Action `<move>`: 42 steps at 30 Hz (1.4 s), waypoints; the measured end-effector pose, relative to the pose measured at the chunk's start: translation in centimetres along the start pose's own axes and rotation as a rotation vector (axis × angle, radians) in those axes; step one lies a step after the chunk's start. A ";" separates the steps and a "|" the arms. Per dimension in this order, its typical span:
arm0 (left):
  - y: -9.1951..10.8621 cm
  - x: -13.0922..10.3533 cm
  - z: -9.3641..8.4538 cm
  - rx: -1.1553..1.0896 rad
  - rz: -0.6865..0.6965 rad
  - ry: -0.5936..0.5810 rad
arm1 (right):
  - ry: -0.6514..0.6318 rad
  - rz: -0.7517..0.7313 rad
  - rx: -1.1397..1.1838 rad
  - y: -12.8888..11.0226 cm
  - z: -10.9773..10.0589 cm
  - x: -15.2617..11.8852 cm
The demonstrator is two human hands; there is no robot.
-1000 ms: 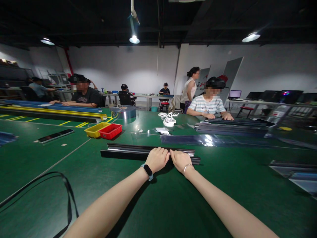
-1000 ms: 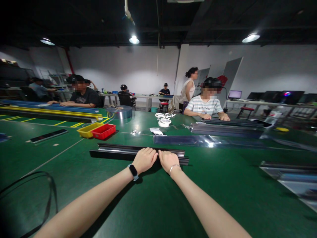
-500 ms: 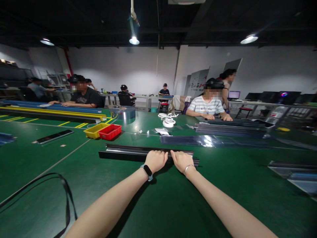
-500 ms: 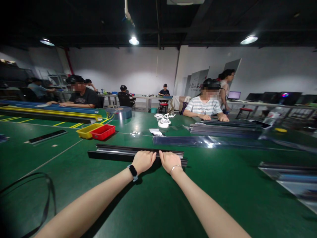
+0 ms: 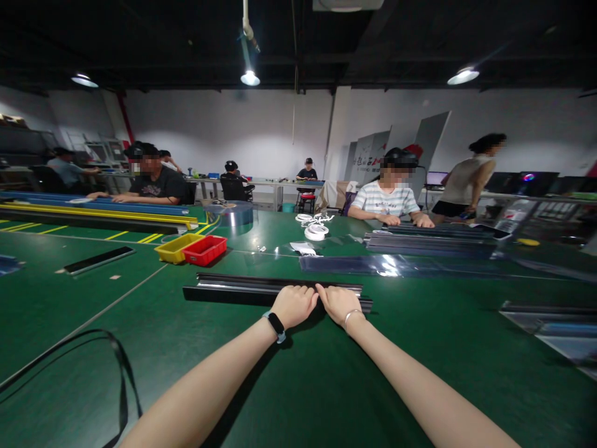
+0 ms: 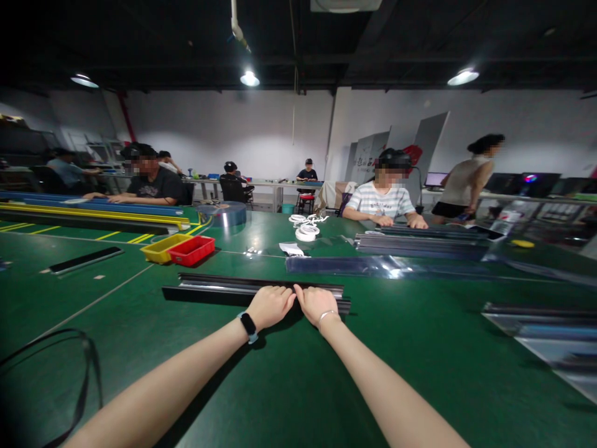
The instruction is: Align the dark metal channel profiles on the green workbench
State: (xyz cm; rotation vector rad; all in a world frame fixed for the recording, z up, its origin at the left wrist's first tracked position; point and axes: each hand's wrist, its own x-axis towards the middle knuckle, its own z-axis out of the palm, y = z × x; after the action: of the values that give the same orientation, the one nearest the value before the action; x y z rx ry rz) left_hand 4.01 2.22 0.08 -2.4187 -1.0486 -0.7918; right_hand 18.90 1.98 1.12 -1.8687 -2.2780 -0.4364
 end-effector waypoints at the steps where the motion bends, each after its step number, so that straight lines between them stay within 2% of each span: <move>1: 0.0 0.0 0.1 0.004 -0.002 -0.009 | -0.007 -0.012 -0.010 0.1 0.0 0.1; 8: 0.0 0.0 0.3 0.028 -0.010 -0.015 | -0.031 -0.050 -0.027 0.4 0.0 0.2; 19: -0.2 -0.1 0.3 0.076 -0.173 -0.008 | 0.108 0.094 -0.033 0.2 0.1 -0.3; 23: -0.1 0.1 -0.1 0.050 -0.091 0.017 | 0.061 0.121 0.004 0.3 0.3 -0.3; 27: 0.0 0.2 -0.2 0.021 0.006 0.003 | 0.025 0.069 0.005 0.5 0.4 -0.2; 33: 0.1 0.0 0.3 0.038 0.019 -0.039 | 0.012 0.007 -0.005 0.9 0.5 0.0; 37: 0.1 0.2 0.6 0.061 -0.026 -0.034 | 0.027 0.001 -0.010 0.9 0.4 0.0; 42: -0.2 0.1 0.6 0.087 -0.164 -0.002 | 0.096 0.047 -0.025 0.4 0.2 -0.3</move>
State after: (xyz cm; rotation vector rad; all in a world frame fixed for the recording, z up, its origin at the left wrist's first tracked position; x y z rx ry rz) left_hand 4.13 2.75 -0.32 -2.2835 -1.2679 -0.7794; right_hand 19.41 1.82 0.85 -1.8668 -2.1722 -0.5379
